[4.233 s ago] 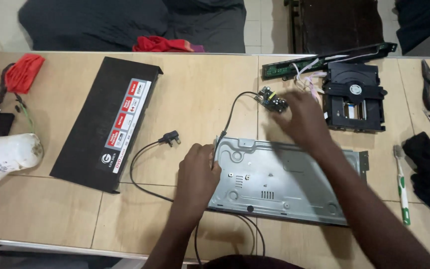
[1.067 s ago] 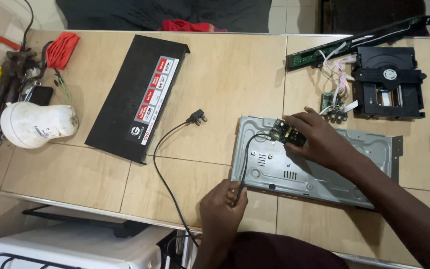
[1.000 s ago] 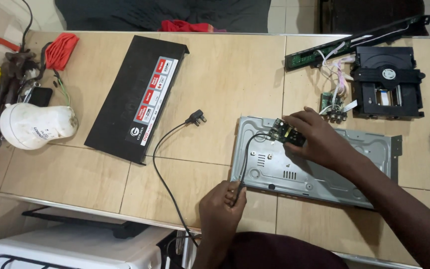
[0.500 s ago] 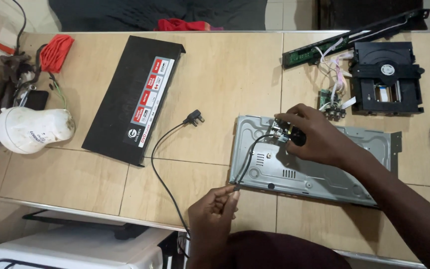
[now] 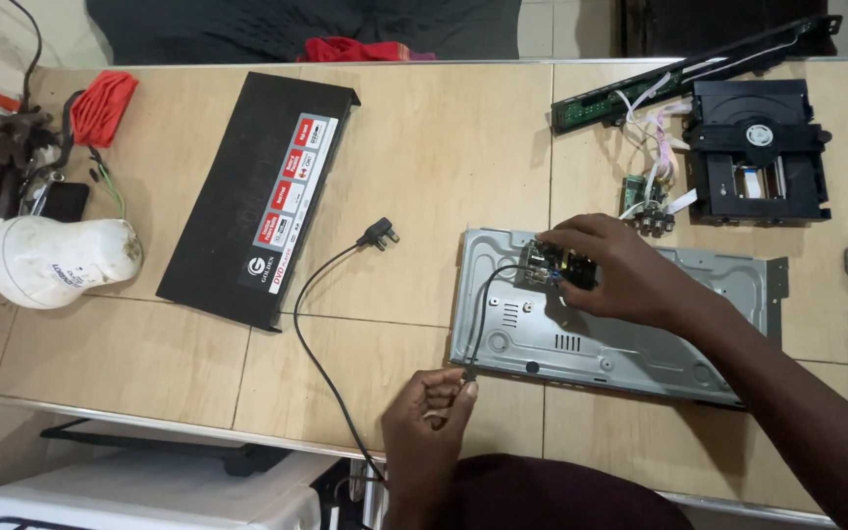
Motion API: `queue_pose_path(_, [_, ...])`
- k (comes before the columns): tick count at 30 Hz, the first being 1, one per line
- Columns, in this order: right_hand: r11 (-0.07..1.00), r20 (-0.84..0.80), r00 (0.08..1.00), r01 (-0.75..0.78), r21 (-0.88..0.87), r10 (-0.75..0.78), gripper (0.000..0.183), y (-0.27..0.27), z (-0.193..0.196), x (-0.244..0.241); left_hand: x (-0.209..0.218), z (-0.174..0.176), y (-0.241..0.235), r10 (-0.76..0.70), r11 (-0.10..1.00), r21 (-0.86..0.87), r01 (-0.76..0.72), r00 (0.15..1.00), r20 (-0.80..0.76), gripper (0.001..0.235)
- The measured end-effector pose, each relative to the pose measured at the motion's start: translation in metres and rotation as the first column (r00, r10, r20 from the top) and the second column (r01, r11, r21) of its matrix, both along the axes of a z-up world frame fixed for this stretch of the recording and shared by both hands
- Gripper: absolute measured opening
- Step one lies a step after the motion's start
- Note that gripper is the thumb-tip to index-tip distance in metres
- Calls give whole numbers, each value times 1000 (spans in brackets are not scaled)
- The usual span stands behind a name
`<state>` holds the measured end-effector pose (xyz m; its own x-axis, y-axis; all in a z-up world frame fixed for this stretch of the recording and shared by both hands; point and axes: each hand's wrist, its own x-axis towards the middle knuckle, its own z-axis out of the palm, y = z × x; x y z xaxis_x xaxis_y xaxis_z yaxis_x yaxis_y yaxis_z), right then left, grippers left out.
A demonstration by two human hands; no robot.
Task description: The person repairs a disassembled DVD player on a wooden table. They connect a power cable to the circuit board, adjust internal components, and use a screwdriver to tighten screws on the board.
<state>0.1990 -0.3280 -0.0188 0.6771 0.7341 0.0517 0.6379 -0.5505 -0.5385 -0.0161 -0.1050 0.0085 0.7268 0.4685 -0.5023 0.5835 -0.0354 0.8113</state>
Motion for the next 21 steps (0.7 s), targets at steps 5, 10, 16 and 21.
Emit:
queue_pose_path(5, [999,-15,999,-38,30,38,66,-1,11,-2,-1,-29,-5,-172,914,406,-20,886,430,13])
queue_pose_path(10, [997,-31,996,-77,15,78,64,-5,17,-1,4,-43,2,-366,782,620,-61,760,537,12])
queue_pose_path(16, [997,-47,997,-56,-57,53,67,-12,8,-3,7,-41,-4,-337,797,600,-69,774,537,13])
queue_pose_path(21, [996,-62,996,-66,-52,63,69,-8,8,-2,9,-42,-6,-302,797,596,-101,788,537,9])
